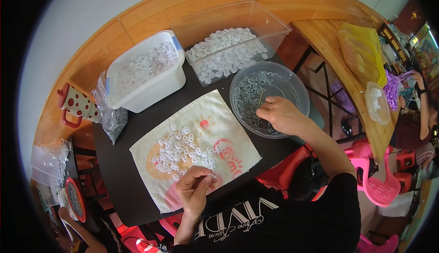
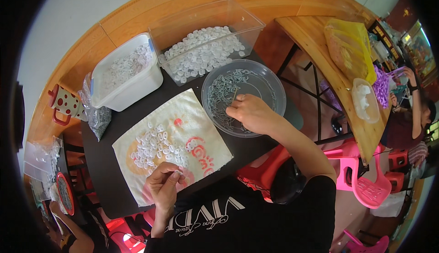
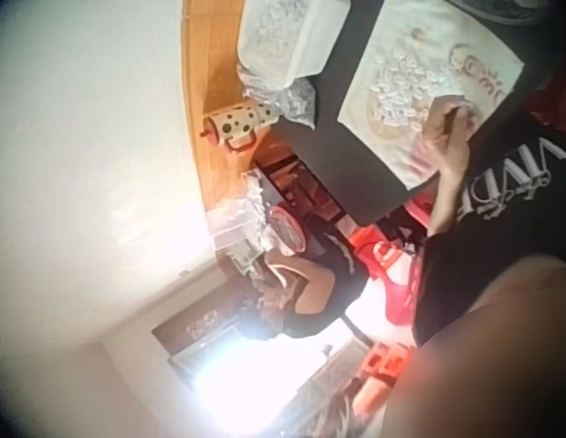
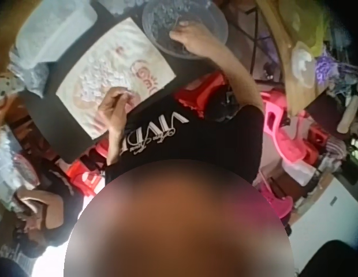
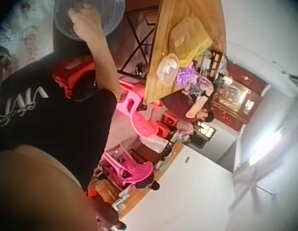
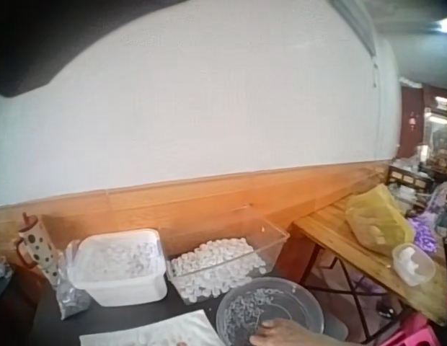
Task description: Assembling small white plastic rings by manually inserting tiny metal pins into them on a workbench.
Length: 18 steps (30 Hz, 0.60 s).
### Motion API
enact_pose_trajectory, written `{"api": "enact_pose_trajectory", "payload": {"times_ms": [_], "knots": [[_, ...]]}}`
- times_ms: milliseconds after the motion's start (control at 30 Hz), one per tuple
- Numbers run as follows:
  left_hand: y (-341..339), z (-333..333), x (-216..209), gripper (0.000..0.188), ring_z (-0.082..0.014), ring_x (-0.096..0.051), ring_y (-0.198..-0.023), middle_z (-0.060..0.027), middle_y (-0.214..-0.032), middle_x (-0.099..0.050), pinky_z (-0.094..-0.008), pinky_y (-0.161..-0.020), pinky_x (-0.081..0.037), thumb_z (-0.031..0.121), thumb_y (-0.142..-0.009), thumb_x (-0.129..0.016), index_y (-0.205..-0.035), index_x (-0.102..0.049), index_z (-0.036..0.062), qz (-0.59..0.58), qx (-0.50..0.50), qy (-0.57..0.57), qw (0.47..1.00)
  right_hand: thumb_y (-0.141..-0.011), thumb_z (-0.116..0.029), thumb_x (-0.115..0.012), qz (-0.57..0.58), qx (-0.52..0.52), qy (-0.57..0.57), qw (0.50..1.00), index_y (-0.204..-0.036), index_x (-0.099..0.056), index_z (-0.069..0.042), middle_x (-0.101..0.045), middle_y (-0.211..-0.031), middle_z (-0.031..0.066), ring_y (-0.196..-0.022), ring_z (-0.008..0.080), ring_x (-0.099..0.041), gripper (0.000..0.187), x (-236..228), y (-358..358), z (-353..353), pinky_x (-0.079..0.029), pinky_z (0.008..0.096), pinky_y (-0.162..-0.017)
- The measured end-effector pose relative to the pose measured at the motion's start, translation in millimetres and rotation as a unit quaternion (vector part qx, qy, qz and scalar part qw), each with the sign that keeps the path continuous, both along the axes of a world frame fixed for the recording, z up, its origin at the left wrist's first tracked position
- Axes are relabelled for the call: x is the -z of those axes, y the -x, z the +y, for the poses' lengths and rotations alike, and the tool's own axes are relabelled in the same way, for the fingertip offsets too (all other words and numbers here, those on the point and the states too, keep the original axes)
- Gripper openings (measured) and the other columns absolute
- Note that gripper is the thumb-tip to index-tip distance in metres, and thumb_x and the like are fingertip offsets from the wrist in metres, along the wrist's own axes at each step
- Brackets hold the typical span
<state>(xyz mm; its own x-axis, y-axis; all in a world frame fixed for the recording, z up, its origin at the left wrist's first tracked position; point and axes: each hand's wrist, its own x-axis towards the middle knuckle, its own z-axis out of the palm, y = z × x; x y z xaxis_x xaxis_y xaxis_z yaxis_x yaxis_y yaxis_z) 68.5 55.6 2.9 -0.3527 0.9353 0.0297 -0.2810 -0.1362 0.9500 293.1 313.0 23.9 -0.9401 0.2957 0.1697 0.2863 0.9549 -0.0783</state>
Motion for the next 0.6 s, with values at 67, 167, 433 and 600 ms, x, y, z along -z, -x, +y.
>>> {"api": "enact_pose_trajectory", "payload": {"times_ms": [67, 167, 433, 600], "knots": [[0.4, 1.6, -2.1, 0.016, -0.0121, -0.062, -0.072, -0.0084, -0.091, -0.063, -0.0233, -0.064, -0.051, -0.012, -0.09, -0.058, -0.102, -0.064, -0.0044, -0.001, -0.003, 0.001, 1.0, -0.066, -0.003, -0.063, -0.024, -0.002, -0.011, 1.0, -0.08, -0.056, -0.007, -0.061, -0.075, 0.007, -0.082, 0.0293, -0.061, 0.017, -0.7, 2.4, -1.9, -0.049, 0.0377, -0.078], [1.5, -0.4, -1.7, 0.015, -0.0123, -0.062, -0.072, -0.0083, -0.09, -0.063, -0.0235, -0.065, -0.051, -0.012, -0.09, -0.058, -0.102, -0.064, -0.0041, -0.018, -0.004, 0.008, 1.0, -0.067, -0.003, -0.064, -0.008, -0.006, -0.02, 1.0, -0.083, -0.057, -0.007, -0.061, -0.079, 0.0081, -0.083, 0.0292, -0.06, 0.018, 2.4, 2.2, -2.3, -0.05, 0.0383, -0.078], [2.0, 0.4, -1.3, 0.015, -0.0127, -0.063, -0.073, -0.008, -0.091, -0.063, -0.0241, -0.064, -0.052, -0.012, -0.09, -0.057, -0.101, -0.064, -0.0038, -0.044, -0.019, -0.006, 0.999, -0.088, 0.006, -0.056, 0.2, 0.1, 0.271, 0.936, -0.098, -0.064, -0.005, -0.058, -0.086, 0.0092, -0.081, 0.0243, -0.058, 0.017, -6.5, -11.6, -0.1, -0.046, 0.0313, -0.069], [-2.4, -1.9, -8.1, 0.016, -0.0129, -0.064, -0.074, -0.0072, -0.091, -0.063, -0.024, -0.064, -0.052, -0.011, -0.09, -0.059, -0.103, -0.065, -0.0039, -0.087, -0.044, -0.017, 0.995, -0.09, 0.007, -0.054, 0.245, 0.085, 0.3, 0.918, -0.099, -0.063, 0.0, -0.058, -0.088, 0.0092, -0.077, 0.0202, -0.056, 0.016, -10.5, -6.3, -10.2, -0.044, 0.0278, -0.068]]}}
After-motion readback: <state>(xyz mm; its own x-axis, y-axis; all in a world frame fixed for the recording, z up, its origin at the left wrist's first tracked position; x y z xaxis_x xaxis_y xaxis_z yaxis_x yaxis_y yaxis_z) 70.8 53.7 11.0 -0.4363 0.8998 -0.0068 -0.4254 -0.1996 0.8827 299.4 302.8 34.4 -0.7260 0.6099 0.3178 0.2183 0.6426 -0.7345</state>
